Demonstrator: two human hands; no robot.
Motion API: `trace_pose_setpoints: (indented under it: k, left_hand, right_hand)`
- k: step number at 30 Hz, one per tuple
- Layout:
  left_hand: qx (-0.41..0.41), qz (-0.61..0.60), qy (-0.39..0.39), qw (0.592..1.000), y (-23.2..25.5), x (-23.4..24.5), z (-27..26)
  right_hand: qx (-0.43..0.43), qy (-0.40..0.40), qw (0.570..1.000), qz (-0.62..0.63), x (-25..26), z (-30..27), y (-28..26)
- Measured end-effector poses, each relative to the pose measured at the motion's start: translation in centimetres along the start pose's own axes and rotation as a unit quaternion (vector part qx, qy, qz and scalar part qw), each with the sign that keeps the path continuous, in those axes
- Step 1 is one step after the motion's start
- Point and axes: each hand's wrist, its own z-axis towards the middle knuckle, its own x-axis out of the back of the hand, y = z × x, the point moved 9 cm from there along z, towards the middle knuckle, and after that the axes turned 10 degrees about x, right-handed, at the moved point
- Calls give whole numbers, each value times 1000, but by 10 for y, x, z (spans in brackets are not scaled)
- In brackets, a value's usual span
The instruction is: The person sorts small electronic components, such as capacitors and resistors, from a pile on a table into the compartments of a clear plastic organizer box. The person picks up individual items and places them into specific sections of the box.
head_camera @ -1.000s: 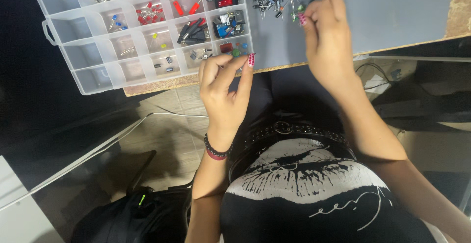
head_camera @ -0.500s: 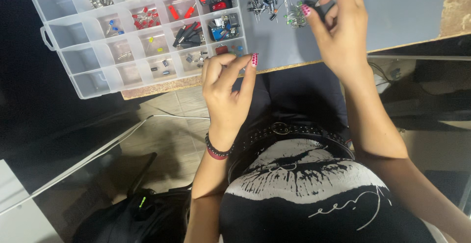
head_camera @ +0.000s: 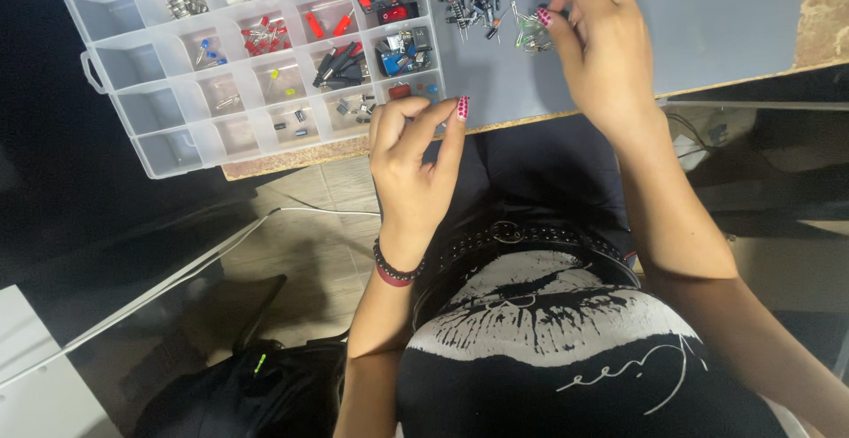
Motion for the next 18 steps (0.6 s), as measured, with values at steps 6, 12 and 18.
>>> trace_pose_setpoints:
  k: [6,12,18]
  left_hand:
    - [-9,1,4,1000,2,-1,1]
    - [-9,-18,-5,1000,8,-2,5]
    - [4,-35,-1,999,2,-5,7]
  right_hand:
    - [63,59,996,8,11,3,-8]
    - [89,63,994,12,13,3,-2]
    - [50,105,991,61,27,-1,-5]
